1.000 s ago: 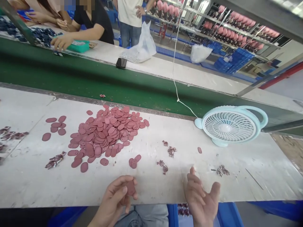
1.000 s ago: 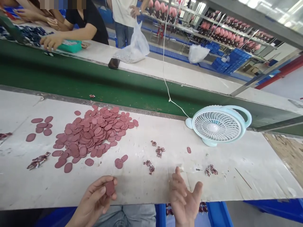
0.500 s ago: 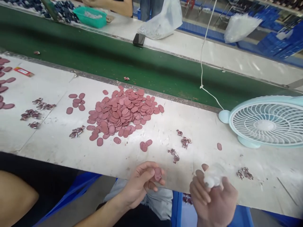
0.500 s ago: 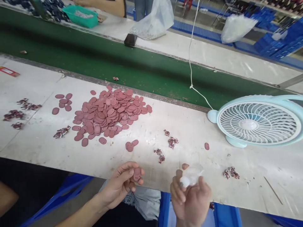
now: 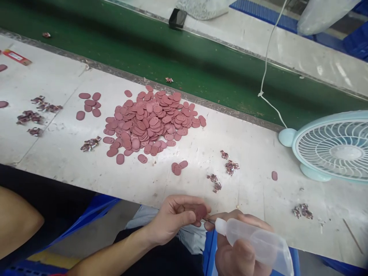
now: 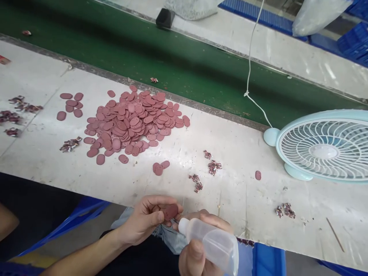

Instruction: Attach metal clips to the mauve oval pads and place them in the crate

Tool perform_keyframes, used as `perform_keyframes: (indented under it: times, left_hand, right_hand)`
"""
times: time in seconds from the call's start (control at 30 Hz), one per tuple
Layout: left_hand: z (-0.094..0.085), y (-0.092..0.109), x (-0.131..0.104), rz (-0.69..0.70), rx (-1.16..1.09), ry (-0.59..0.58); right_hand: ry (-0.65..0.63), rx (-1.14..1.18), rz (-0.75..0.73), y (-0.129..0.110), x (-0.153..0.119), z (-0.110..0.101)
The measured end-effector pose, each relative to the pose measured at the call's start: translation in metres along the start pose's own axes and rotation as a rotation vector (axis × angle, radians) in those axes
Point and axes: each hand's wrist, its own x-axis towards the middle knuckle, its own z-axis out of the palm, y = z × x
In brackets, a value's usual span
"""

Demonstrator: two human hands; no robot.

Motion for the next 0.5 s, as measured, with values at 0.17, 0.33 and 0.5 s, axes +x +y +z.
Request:
perform_keyframes:
  times: [0.17,0.33,0.5]
  left_hand:
    - [-0.003,-0.001,-0.001,-0.012,0.011,-0.011]
    - [0.001,0.003,0.0,-0.026,-0.002,-0.009]
    - [0.001,0.004,-0.001,-0.025,-0.006,-0.013]
  right_hand:
    - [0.049,-0.053,-0.016,-0.002,-0.001,0.009]
    - [0.037,-0.011,0.118,-0.006,-0.002,0.006]
    - [-0.212,0.131,0.484,0.001,-0.006,-0.012]
